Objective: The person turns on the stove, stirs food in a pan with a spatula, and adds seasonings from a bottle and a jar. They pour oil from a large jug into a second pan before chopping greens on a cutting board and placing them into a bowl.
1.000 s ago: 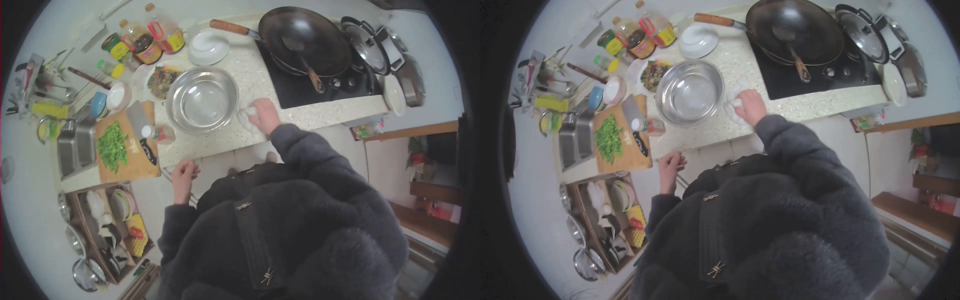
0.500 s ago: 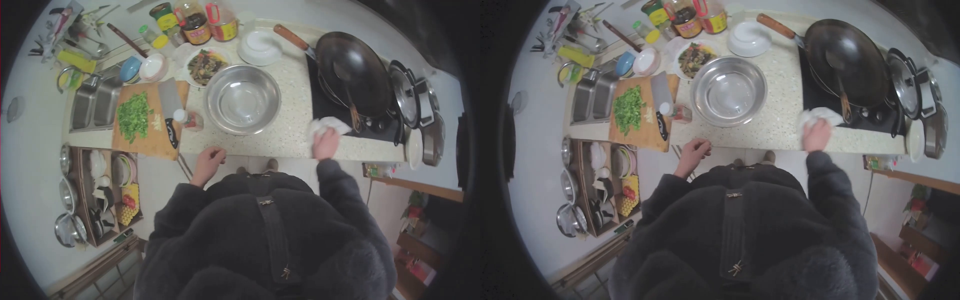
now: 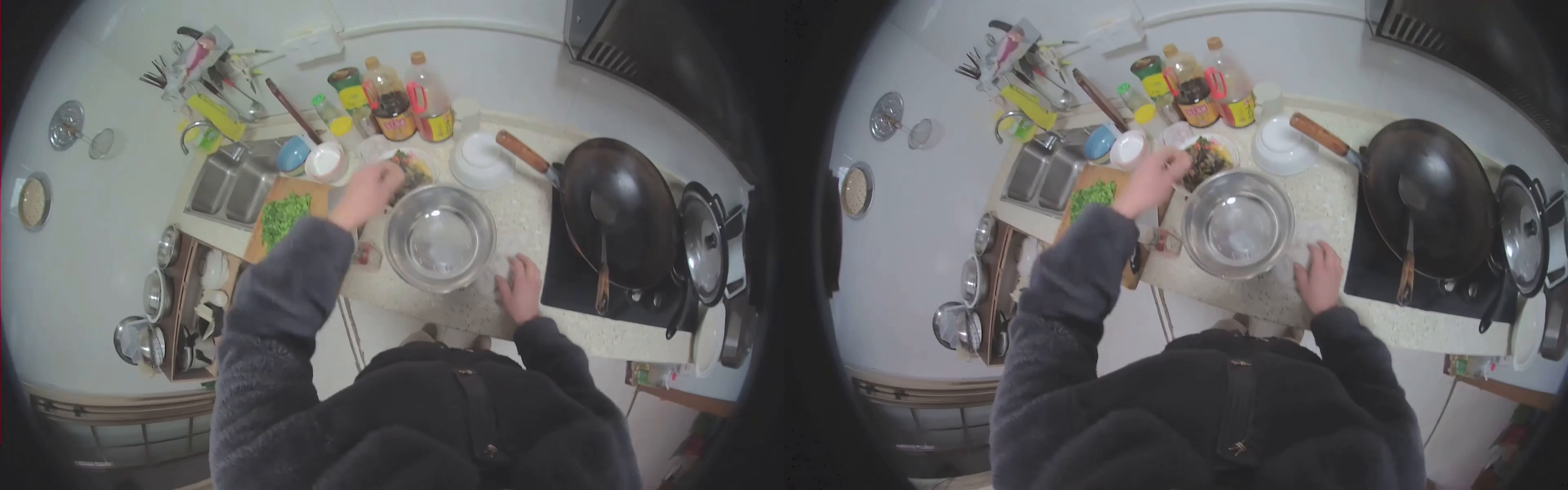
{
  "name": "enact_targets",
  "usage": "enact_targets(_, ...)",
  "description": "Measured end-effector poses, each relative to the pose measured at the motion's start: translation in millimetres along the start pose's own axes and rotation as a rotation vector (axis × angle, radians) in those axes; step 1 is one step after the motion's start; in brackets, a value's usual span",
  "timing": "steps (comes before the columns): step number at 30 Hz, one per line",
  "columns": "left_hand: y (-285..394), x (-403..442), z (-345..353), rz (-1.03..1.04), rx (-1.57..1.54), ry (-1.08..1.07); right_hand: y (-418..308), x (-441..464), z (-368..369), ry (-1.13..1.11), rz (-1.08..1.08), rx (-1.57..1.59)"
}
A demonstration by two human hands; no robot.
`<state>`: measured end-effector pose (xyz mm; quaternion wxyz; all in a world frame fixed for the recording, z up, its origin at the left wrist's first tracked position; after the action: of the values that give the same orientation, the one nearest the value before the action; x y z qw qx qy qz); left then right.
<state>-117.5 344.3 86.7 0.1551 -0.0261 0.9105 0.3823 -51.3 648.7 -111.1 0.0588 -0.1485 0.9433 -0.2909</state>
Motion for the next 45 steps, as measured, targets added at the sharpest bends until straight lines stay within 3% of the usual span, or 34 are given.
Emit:
enact_targets(6,-103.4,181.4,-108.5,-0.088,-0.213,0.424,-29.3,-19.3,-27.0,0.087,-0.039,0.125)
enact_targets(11,-146.5,284.2,-131.0,-0.011,-0.021,0.391,-48.3,-32.7,-36.4,0.130,0.044,0.171)
enact_targets(14,-155.1,303.1,-129.7,0.021,-0.152,0.308,-52.3,-37.6,-43.2,0.176,0.069,0.130)
enact_targets(18,-139.6,277.9,-130.3,0.061,-0.236,0.131,-64.1,-30.7,-60.4,0.225,0.076,0.088)
enact_targets(21,-135.9,268.1,-110.6,0.112,-0.673,0.034,-75.7,-15.5,-69.7,0.261,0.050,0.058)
enact_targets(25,-123.3,273.8,-94.3,0.392,-1.258,0.145,-101.7,13.6,-87.3,0.271,-0.033,0.005)
enact_targets(27,-111.3,253.2,-100.6,0.405,-1.322,0.178,-116.1,26.9,-98.6,0.261,-0.082,0.001)
enact_targets(30,-66.7,199.1,-118.6,0.399,-1.193,0.187,-139.7,53.7,-131.9,0.294,-0.203,-0.036)
enact_targets(32,-25.1,159.2,-128.8,0.431,-0.946,0.183,-162.8,78.7,-168.7,0.327,-0.320,-0.035)
enact_targets(36,47.0,84.2,-120.3,0.509,-0.586,0.047,-215.3,120.7,-236.7,0.374,-0.324,-0.018)
enact_targets(39,83.4,40.9,-96.1,0.593,-0.485,-0.085,-245.7,133.8,-265.0,0.229,-0.125,0.001)
enact_targets(42,108.1,3.0,-57.8,0.659,-0.498,-0.231,-247.0,105.5,-278.1,0.241,-0.183,-0.247)
enact_targets(45,131.8,-36.3,-12.3,0.592,-0.552,-0.336,-212.8,57.1,-293.0,0.234,-0.201,-0.265)
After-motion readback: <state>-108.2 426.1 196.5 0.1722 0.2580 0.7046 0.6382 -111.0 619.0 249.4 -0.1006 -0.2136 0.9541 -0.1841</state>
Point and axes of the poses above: each hand's wrist, its own x-axis towards the middle knuckle, its own z-axis out of the palm, y = z × x, the point moved 4 cm from there along x, towards the middle knuckle, and after that the axes turned 11 degrees about -y, right-handed, at the moved point
